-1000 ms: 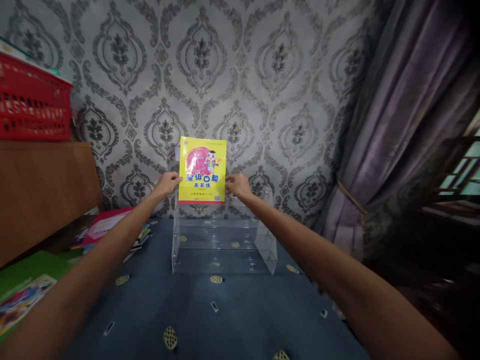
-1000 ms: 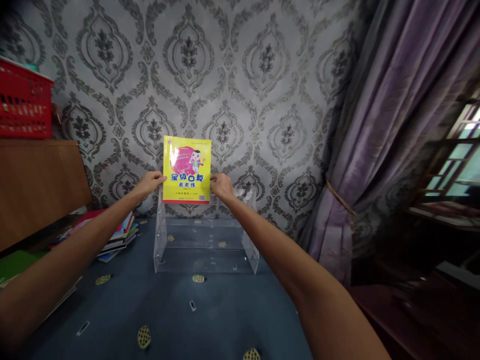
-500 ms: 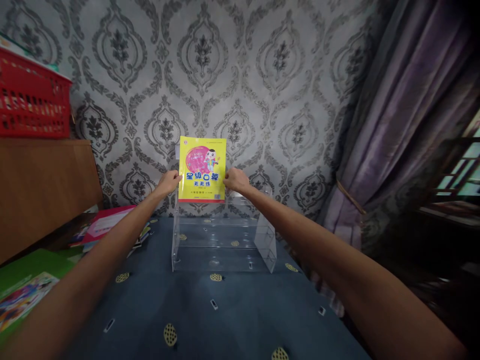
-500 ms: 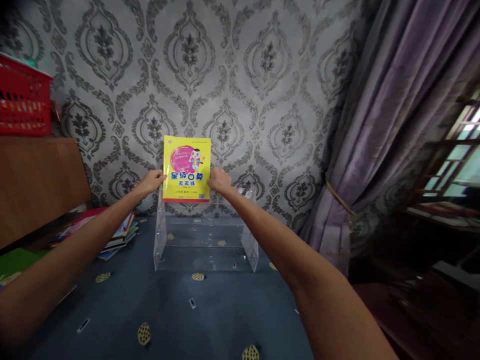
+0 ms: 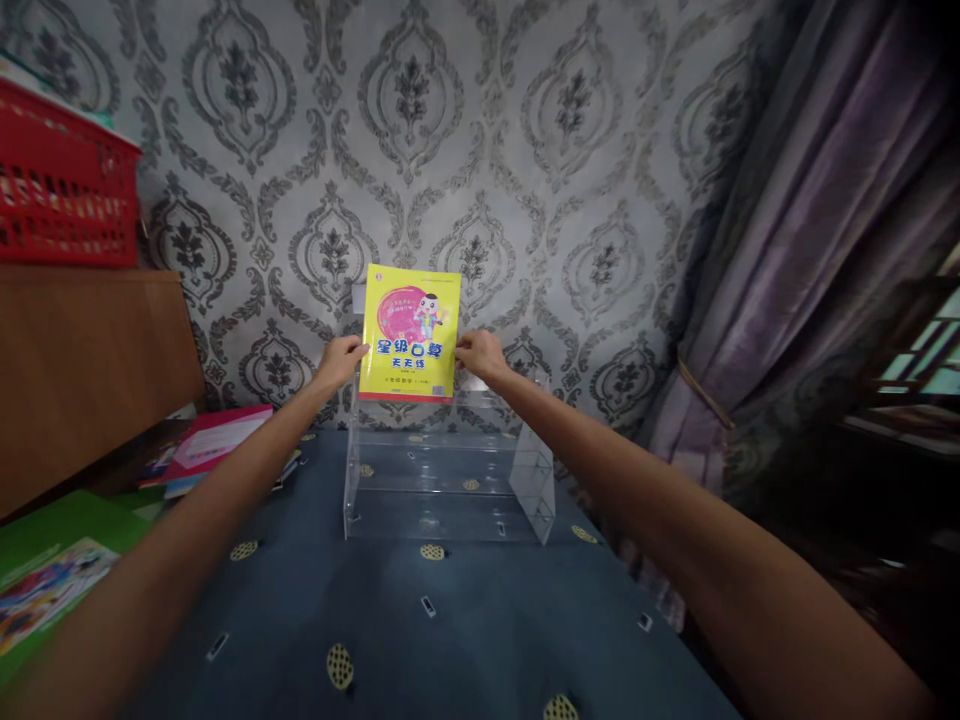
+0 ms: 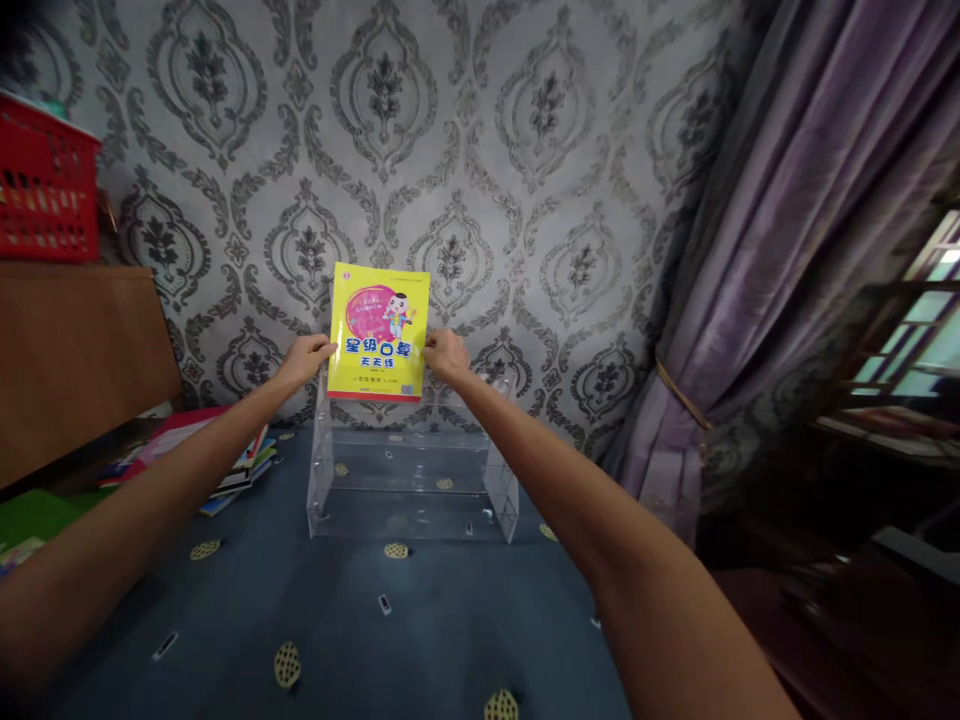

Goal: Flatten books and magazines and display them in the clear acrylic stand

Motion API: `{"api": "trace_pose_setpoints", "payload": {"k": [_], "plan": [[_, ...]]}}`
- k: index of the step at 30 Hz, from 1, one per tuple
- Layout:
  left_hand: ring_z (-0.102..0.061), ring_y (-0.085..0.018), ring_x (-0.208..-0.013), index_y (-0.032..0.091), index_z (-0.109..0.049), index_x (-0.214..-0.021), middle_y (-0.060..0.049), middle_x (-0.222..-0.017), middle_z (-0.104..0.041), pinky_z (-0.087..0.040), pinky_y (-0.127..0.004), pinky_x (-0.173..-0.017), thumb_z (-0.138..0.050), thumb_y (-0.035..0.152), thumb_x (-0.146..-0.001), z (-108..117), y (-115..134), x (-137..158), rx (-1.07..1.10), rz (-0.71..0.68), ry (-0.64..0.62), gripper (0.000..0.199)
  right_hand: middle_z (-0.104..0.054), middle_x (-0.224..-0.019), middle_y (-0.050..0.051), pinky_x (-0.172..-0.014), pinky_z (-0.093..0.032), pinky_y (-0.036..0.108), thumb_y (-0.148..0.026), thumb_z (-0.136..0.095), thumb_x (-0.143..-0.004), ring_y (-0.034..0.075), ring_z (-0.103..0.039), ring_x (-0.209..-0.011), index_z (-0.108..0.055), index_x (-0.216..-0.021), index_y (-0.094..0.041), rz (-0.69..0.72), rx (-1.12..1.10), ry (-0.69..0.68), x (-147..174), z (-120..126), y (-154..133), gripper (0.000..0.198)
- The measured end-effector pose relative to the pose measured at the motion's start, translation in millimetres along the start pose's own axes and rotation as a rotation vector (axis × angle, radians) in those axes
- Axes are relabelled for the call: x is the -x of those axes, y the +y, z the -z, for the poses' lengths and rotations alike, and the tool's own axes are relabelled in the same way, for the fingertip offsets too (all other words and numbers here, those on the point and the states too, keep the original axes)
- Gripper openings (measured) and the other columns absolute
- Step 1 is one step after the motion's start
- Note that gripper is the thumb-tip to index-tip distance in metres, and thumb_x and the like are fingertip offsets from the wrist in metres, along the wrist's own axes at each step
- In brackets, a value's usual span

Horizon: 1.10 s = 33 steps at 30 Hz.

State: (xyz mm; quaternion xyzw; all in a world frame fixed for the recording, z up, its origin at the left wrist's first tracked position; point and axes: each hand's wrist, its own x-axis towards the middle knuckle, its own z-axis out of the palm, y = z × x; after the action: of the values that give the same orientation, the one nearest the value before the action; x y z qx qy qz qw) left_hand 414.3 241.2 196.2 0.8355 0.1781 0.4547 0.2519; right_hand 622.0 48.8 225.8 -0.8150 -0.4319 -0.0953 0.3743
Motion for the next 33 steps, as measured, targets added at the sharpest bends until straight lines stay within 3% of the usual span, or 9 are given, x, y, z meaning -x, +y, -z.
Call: {"api": "trace_pose_setpoints", "payload": {"k": [8, 17, 29, 33], "plan": [[-0.035, -0.013, -0.057, 0.021, -0.039, -0.055, 0.005, -0.054, -0.036, -0.023, -0.027, -0.056, -0.052, 0.036, -0.083, -2.9, 4.4, 1.3, 0.001, -0.006, -0.013, 0.034, -0.074, -0.070, 0.004, -0.063, -0.054, 0.021, -0.013, -0.063, -0.080, 0.016, -0.071, -0.067, -0.071, -0.092, -0.014, -0.048, -0.061, 0.048, -5.0, -6.7, 3.0, 0.015], [-0.039, -0.014, -0.059, 0.021, -0.040, -0.056, 0.005, -0.055, -0.040, -0.026, -0.026, -0.056, -0.053, 0.041, -0.083, 3.5, 3.9, 0.3, -0.038, 0.000, -0.036, 0.036, -0.076, -0.074, 0.005, -0.069, -0.056, 0.023, -0.014, -0.065, -0.078, 0.018, -0.074, -0.074, -0.071, -0.091, -0.015, -0.039, -0.104, 0.053, -7.0, -13.0, 4.4, 0.015], [-0.039, -0.014, -0.059, 0.021, -0.042, -0.057, 0.005, -0.054, -0.042, -0.026, -0.027, -0.058, -0.055, 0.034, -0.080, 12.7, 8.3, 4.8, -0.138, -0.009, -0.063, 0.030, -0.076, -0.074, 0.004, -0.070, -0.056, 0.022, -0.009, -0.058, -0.078, 0.017, -0.074, -0.073, -0.072, -0.089, -0.013, 0.044, -0.120, 0.030, 3.3, -8.9, 0.4, 0.018], [-0.041, -0.014, -0.060, 0.021, -0.043, -0.059, 0.004, -0.056, -0.045, -0.026, -0.027, -0.058, -0.051, 0.032, -0.082, 12.2, 8.7, 6.6, -0.155, -0.014, -0.056, 0.027, -0.077, -0.083, 0.005, -0.070, -0.056, 0.022, -0.009, -0.055, -0.080, 0.016, -0.074, -0.075, -0.072, -0.099, -0.013, 0.081, -0.128, 0.037, 6.1, -8.9, 0.8, 0.026]]}}
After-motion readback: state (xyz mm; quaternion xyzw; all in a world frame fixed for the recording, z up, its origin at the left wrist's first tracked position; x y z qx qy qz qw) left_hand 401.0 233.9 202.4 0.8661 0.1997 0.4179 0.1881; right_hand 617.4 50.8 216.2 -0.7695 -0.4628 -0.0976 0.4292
